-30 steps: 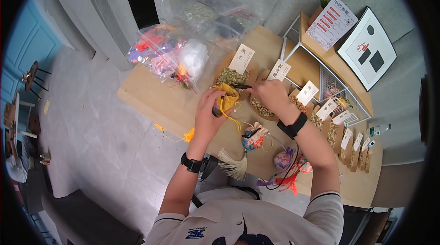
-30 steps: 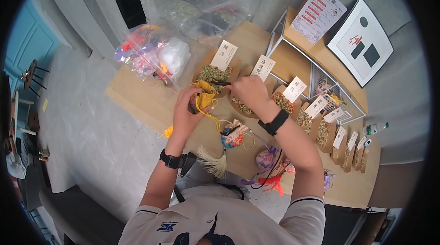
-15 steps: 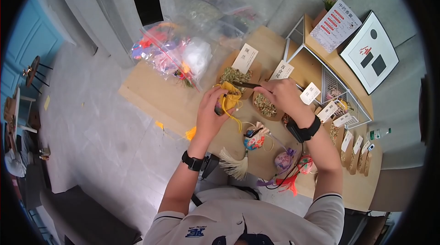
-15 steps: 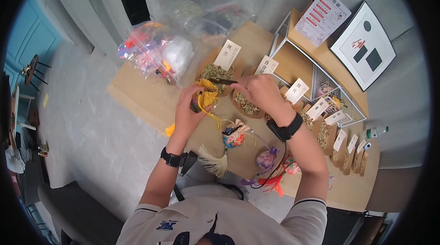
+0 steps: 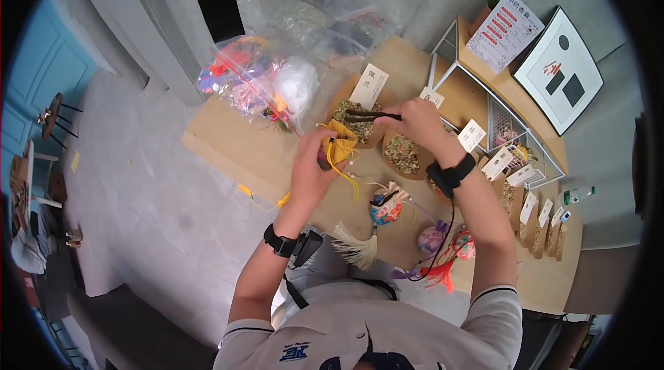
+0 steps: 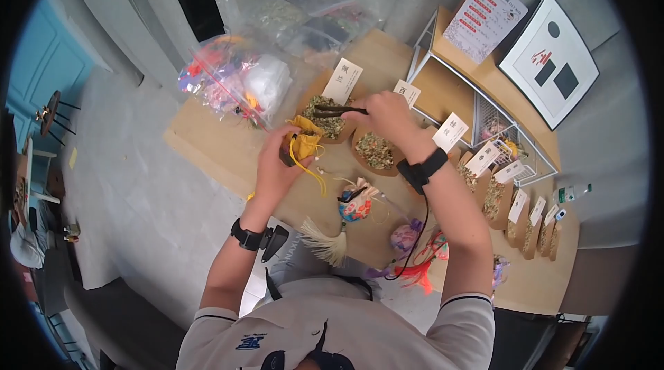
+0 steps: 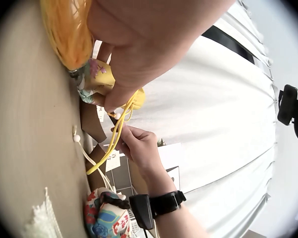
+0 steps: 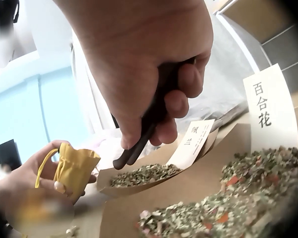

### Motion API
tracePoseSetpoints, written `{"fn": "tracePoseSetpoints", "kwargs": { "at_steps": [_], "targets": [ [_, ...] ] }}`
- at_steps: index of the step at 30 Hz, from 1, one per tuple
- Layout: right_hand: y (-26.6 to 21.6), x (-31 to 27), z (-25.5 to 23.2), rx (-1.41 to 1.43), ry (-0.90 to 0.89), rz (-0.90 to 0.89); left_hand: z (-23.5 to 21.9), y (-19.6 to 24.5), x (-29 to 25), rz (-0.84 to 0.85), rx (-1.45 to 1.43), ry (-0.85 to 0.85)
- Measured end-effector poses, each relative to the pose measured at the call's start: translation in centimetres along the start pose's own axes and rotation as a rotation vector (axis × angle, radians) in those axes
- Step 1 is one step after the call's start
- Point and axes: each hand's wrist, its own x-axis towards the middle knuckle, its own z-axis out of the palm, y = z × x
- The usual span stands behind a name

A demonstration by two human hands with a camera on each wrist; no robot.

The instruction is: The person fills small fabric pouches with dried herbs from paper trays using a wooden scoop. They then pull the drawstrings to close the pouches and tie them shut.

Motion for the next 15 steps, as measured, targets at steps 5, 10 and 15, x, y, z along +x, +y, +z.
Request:
{"fn": "tracePoseSetpoints", "kwargs": {
  "at_steps": [5, 10, 15],
  "targets": [
    [-2.0, -0.1, 1.3, -0.142, 0.059, -0.175, -0.2, 0.3, 0.4, 0.012, 0.028, 0.034],
    [-2.2, -0.2, 1.9, -0.295, 0.124, -0.157, 0.3, 0.3, 0.6, 0.009, 0.038, 0.002],
    [-1.0, 0.2, 2.3, -0.298, 0.054, -0.057, 0.5, 0.2, 0.9, 0.024, 0.048, -0.040]
  ]
}}
